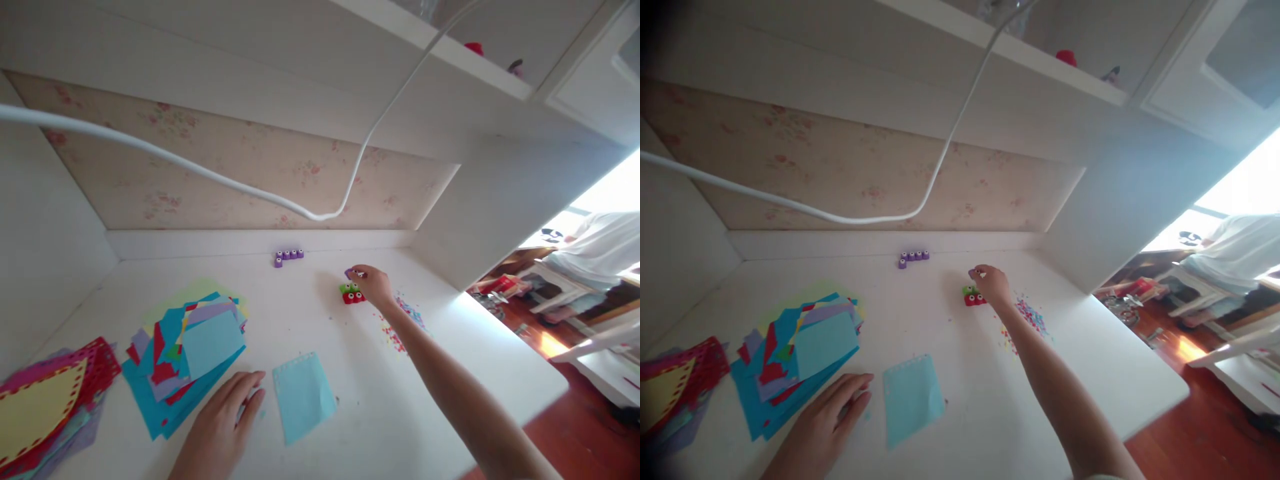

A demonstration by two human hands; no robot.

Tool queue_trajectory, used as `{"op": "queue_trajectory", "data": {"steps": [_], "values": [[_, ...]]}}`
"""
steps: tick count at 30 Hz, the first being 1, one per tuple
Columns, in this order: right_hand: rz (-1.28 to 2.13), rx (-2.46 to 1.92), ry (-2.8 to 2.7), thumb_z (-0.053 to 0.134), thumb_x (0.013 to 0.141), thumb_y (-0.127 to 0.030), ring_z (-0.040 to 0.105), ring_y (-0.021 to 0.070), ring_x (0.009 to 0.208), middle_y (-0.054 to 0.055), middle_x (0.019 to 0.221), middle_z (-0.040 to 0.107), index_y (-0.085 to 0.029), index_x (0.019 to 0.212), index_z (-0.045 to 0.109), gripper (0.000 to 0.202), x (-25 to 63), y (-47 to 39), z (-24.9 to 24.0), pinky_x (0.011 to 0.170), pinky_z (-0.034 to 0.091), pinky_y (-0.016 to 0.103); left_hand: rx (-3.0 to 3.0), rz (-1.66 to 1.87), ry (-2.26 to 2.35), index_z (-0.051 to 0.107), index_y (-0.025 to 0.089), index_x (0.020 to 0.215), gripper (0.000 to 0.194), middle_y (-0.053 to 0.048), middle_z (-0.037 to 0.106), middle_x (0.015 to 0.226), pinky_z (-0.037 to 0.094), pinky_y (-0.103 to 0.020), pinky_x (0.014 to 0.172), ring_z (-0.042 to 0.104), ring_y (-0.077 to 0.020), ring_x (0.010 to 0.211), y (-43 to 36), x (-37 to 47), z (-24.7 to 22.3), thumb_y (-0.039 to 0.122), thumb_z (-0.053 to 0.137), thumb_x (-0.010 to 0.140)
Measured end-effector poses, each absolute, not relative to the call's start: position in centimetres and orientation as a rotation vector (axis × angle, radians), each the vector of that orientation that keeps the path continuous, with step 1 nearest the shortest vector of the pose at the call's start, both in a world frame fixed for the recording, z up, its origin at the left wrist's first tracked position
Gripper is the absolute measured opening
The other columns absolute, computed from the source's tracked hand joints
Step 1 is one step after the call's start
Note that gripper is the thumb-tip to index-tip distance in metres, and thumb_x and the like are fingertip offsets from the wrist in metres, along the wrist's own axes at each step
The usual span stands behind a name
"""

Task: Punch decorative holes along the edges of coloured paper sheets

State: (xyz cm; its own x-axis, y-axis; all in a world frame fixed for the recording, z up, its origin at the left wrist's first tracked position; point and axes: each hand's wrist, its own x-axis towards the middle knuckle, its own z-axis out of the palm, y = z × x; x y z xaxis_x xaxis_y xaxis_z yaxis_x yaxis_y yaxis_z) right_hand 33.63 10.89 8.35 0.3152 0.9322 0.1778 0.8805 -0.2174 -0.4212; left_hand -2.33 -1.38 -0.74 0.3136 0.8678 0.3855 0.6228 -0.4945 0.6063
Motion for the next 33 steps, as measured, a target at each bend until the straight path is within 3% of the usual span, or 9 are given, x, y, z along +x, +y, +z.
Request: {"op": "queue_trajectory", "data": {"steps": [11,16,20,26,29,33], "values": [[0.04,-2.462,-1.794,0.059,0.083,-0.024,0.067,0.0257,0.099,0.014,0.101,0.074,-0.017,0.094,0.079,0.024,34.9,15.7,5.8,0.081,0.046,0.029,2.474,0.845,1.331,0.067,0.028,0.109,0.021,-0.003,0.072,0.105,0.059,-0.034,0.085,0.07,-0.0204,0.096,-1.2,-2.3,-1.5,0.031,0.054,0.093],[-0.036,-2.455,-1.798,0.052,0.089,-0.029,0.062,0.0251,0.109,0.017,0.121,0.066,-0.013,0.111,0.074,0.035,34.6,16.3,6.4,0.091,0.043,0.029,2.502,0.826,1.305,0.066,0.028,0.11,0.022,-0.003,0.072,0.106,0.059,-0.034,0.084,0.07,-0.0206,0.095,-1.2,-2.4,-1.7,0.029,0.052,0.093],[0.004,-2.339,-1.883,0.042,0.096,-0.031,0.062,0.0243,0.109,0.014,0.119,0.068,-0.015,0.115,0.072,0.039,32.7,17.6,7.2,0.092,0.043,0.029,2.517,0.864,1.3,0.065,0.028,0.112,0.022,-0.002,0.072,0.107,0.058,-0.035,0.085,0.07,-0.0207,0.096,-1.3,-2.4,-1.9,0.029,0.052,0.094],[0.204,-1.986,-2.174,0.051,0.095,-0.029,0.058,0.0195,0.115,0.007,0.13,0.063,-0.019,0.132,0.06,0.04,24.4,20.8,6.1,0.099,0.04,0.026,2.53,0.906,1.297,0.066,0.027,0.107,0.021,-0.002,0.073,0.101,0.059,-0.032,0.082,0.07,-0.019,0.091,-1.2,-2.3,-1.4,0.027,0.047,0.096],[0.237,-1.869,-2.234,0.05,0.096,-0.029,0.051,0.0203,0.125,0.009,0.139,0.056,-0.018,0.139,0.051,0.044,20.1,22.3,5.3,0.104,0.037,0.029,2.562,0.989,1.266,0.066,0.027,0.105,0.022,-0.001,0.074,0.099,0.06,-0.03,0.081,0.071,-0.0185,0.088,-1.1,-2.5,-1.6,0.027,0.045,0.097],[0.284,-1.839,-2.232,0.053,0.097,-0.031,0.055,0.0245,0.12,0.011,0.132,0.058,-0.015,0.127,0.058,0.035,17.2,23.3,4.5,0.101,0.042,0.043,2.616,0.935,1.212,0.067,0.027,0.103,0.023,-0.001,0.075,0.095,0.06,-0.03,0.08,0.072,-0.0184,0.086,-1.1,-2.6,-1.5,0.023,0.045,0.096]]}}
